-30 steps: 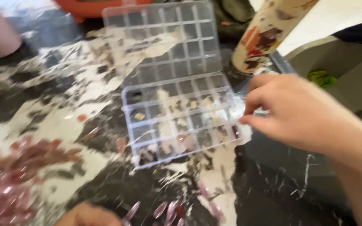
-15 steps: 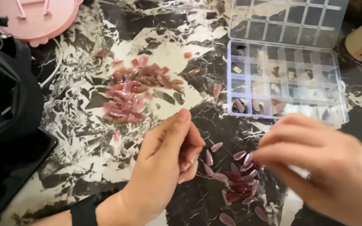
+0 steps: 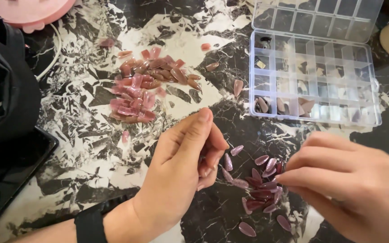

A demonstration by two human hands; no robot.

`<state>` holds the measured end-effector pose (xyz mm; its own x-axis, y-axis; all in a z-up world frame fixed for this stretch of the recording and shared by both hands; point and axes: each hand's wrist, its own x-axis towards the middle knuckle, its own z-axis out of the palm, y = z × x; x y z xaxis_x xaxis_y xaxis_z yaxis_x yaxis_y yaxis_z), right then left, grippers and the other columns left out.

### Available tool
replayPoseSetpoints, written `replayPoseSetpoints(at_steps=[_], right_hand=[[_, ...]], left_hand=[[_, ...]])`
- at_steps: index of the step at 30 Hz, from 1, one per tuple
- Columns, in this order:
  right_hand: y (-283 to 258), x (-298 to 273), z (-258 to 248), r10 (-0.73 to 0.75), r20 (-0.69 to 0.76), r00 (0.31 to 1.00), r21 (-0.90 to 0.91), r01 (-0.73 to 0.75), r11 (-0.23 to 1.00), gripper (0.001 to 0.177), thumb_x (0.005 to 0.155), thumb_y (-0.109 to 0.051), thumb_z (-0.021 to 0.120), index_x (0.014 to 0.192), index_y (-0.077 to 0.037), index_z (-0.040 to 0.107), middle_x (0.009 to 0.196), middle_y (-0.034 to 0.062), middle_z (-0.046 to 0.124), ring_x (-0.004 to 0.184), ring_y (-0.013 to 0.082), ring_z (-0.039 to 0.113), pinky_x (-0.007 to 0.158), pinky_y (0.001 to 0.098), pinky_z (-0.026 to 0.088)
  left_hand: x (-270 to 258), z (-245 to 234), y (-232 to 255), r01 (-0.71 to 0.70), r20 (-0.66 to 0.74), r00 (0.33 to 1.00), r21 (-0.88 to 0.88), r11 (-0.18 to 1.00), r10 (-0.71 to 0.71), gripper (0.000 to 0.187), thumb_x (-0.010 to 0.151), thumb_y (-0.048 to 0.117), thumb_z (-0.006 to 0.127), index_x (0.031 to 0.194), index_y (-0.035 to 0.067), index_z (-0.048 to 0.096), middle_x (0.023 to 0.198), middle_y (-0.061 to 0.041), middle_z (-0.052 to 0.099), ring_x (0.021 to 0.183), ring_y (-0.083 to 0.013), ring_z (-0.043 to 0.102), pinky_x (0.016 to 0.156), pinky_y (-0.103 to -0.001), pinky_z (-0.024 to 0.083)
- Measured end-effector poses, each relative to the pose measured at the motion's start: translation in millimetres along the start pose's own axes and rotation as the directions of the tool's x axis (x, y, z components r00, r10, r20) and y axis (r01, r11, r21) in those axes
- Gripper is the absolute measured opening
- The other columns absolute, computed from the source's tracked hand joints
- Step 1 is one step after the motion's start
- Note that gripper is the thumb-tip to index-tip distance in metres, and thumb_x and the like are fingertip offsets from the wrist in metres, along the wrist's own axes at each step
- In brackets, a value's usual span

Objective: Sorting artificial nails from a pile into a compartmentalized storage box

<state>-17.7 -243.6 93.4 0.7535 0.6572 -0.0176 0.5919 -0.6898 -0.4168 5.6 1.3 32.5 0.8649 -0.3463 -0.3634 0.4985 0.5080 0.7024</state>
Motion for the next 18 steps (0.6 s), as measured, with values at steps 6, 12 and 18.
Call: replayPoseSetpoints(at_steps=[6,12,18], right_hand=[[6.4,-2.4,17.6,-0.052,0.164,0.985,0.03,0.048,0.998,0.02,0.096,-0.023,0.063,0.108,-0.011,0.074,0.102,0.0042,0.073,0.083,0.0268,0.062,0.063,0.0417,0.055],[2.4,0.5,7.9,0.091,0.147,0.985,0.179,-0.117,0.977,0.015,0.091,-0.021,0.068,0.101,-0.018,0.079,0.09,-0.0027,0.08,0.073,0.016,0.071,0.06,0.0328,0.06],[8.4,-5.2,-1.0,0.58,0.352,0.735,0.72,-0.608,0.334,0.044,0.068,0.001,0.093,0.112,-0.003,0.101,0.08,0.012,0.098,0.074,0.018,0.089,0.07,0.0313,0.073]], left_hand=[[-0.9,-0.3,3.2,0.027,0.031,0.999,0.013,1.0,-0.027,0.046,0.109,0.033,0.046,0.081,-0.001,0.06,0.059,-0.007,0.036,0.047,-0.0147,0.028,0.042,-0.029,0.022],[-0.9,0.0,-1.1,0.005,0.018,1.0,0.011,1.0,-0.005,0.045,0.109,0.031,0.047,0.08,-0.001,0.06,0.058,-0.008,0.037,0.046,-0.015,0.03,0.041,-0.029,0.024],[-5.8,2.0,2.2,-0.126,0.158,0.984,0.323,0.938,0.078,0.036,0.108,0.026,0.049,0.083,0.005,0.062,0.062,-0.004,0.052,0.052,-0.0118,0.045,0.046,-0.025,0.036]])
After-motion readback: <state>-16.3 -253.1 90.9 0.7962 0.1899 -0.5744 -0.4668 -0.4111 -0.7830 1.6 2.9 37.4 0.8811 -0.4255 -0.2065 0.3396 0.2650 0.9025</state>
